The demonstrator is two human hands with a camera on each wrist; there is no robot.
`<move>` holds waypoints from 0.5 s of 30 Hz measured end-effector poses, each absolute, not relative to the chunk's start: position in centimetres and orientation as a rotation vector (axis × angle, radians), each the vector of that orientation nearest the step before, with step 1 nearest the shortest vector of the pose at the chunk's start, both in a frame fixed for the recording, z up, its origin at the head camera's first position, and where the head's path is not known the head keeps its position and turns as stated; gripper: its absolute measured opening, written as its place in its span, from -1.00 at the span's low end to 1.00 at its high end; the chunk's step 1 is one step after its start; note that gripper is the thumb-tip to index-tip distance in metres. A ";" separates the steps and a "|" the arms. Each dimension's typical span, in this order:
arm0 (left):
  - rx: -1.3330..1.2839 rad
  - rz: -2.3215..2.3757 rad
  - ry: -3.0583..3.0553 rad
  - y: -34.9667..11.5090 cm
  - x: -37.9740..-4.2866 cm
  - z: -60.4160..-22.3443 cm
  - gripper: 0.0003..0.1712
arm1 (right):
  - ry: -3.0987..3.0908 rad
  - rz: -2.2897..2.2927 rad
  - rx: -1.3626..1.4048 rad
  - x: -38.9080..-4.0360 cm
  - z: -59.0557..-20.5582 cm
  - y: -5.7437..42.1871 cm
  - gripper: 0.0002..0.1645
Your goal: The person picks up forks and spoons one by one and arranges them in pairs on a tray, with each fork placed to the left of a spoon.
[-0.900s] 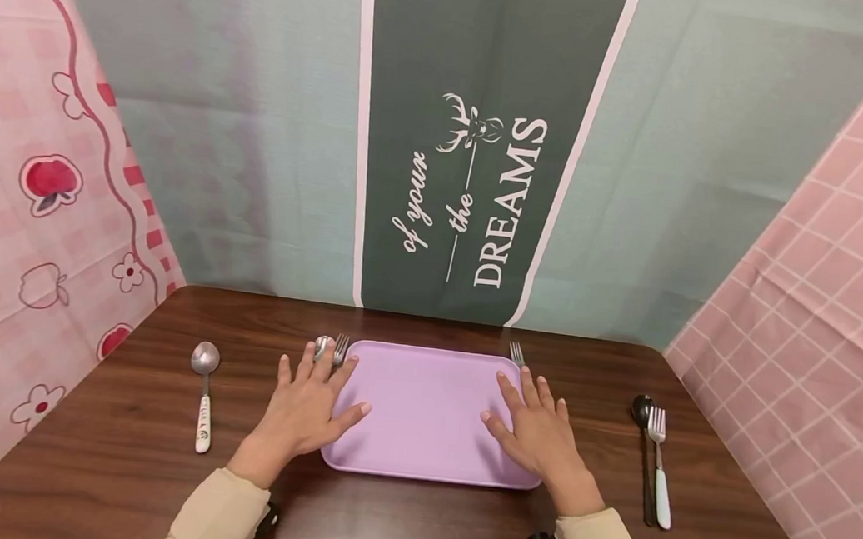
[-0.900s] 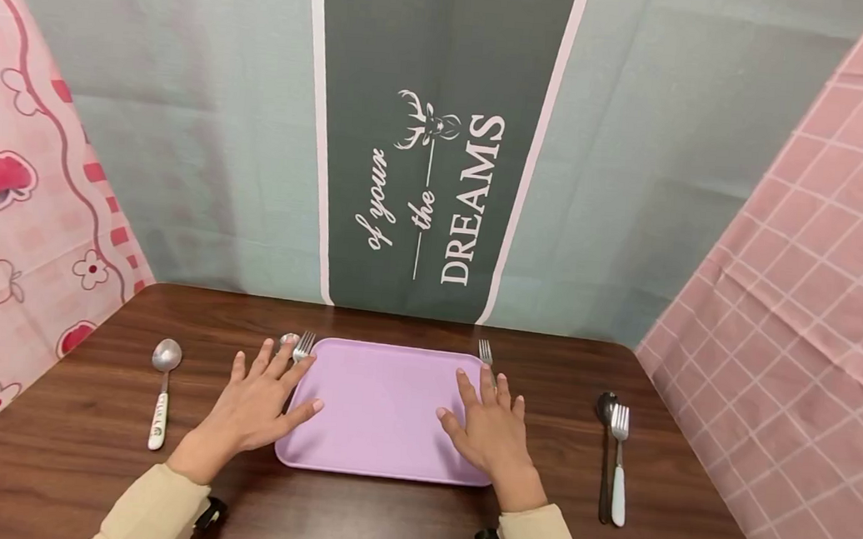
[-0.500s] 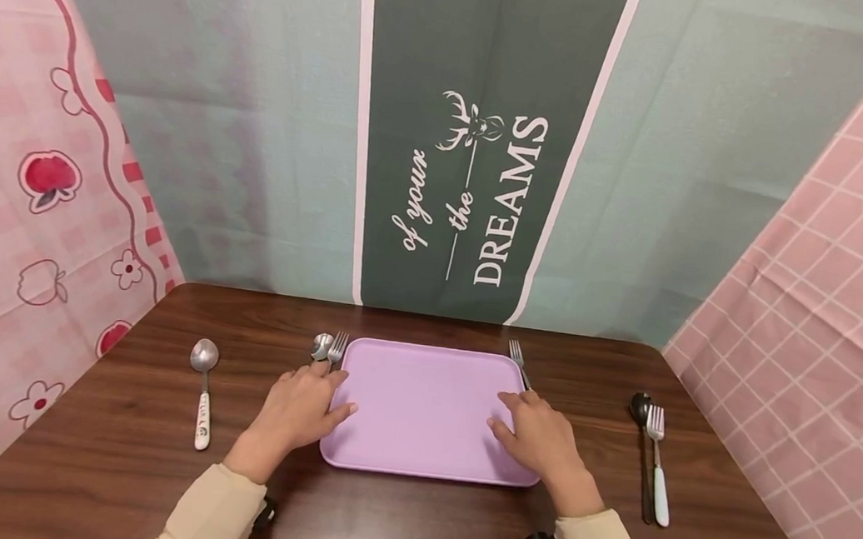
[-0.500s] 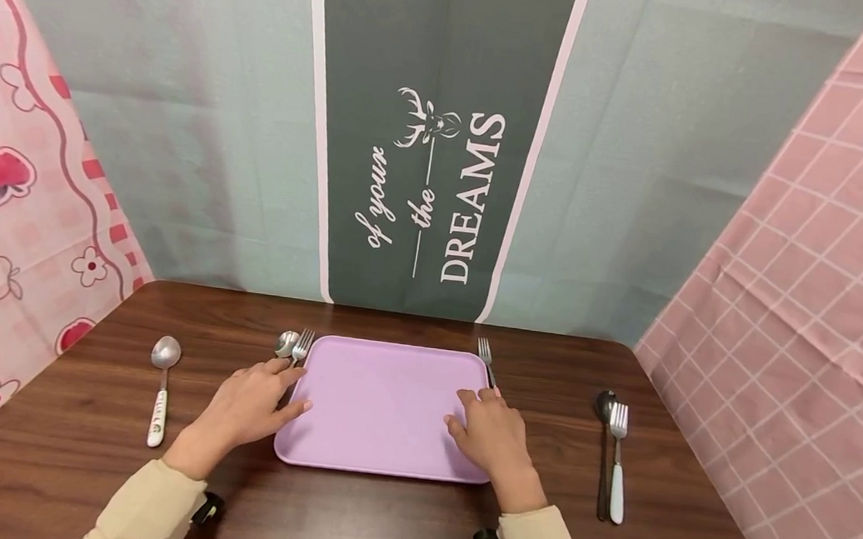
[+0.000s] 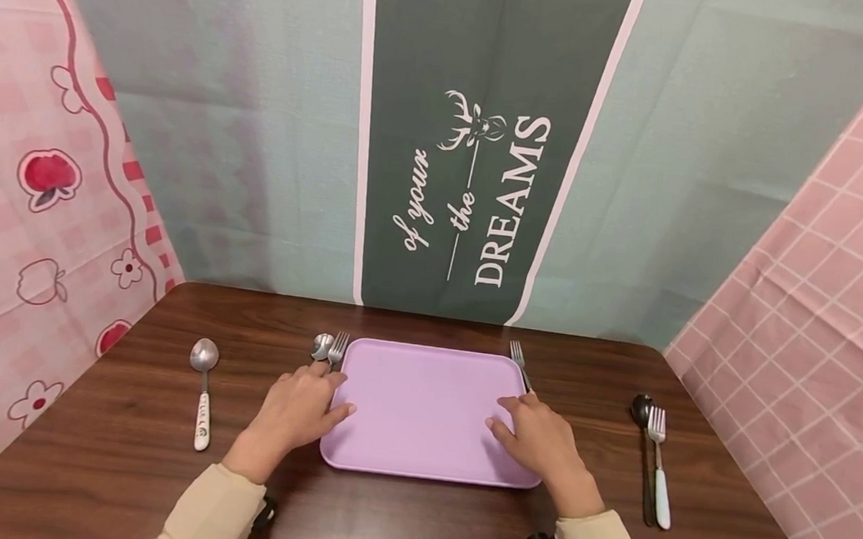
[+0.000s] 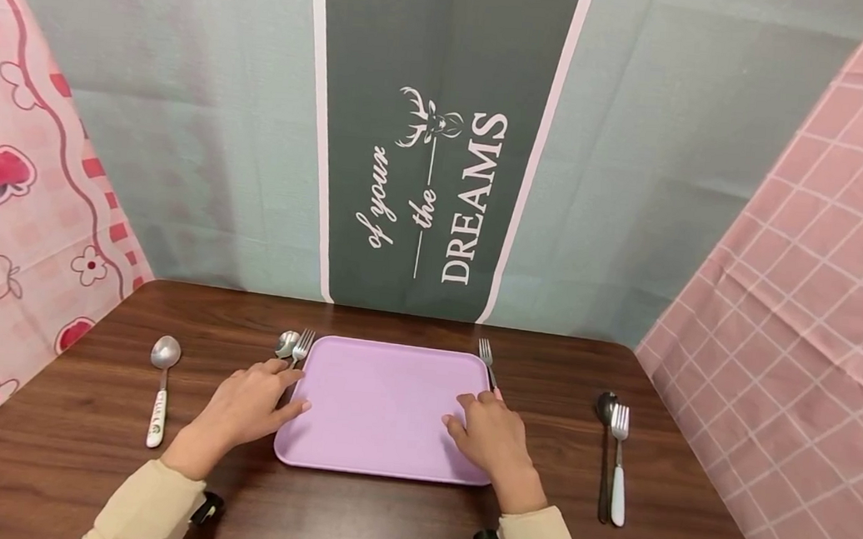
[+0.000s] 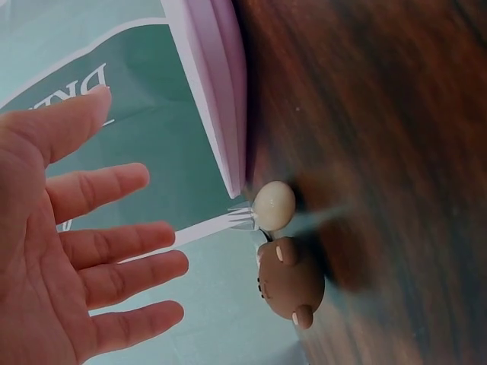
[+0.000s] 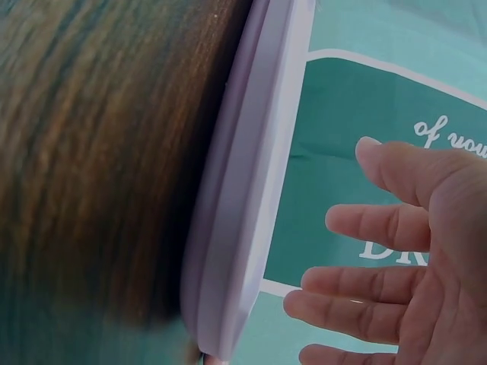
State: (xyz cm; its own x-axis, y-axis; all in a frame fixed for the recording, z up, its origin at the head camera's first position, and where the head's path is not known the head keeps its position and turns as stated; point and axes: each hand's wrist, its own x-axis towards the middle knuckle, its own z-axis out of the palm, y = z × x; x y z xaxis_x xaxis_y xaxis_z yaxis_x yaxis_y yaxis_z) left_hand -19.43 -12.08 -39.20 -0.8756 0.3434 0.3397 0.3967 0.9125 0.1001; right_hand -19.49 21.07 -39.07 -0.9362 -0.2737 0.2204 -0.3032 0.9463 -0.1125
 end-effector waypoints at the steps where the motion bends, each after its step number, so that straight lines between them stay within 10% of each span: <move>1: -0.549 -0.236 -2.760 -12.1 -19.4 -39.2 -0.49 | -2.903 0.221 0.433 -19.5 -39.1 21.1 -0.54; 15: -0.471 -0.337 -2.841 -14.3 -19.8 -38.9 -0.53 | -2.962 0.256 0.382 -19.2 -39.5 22.1 -0.68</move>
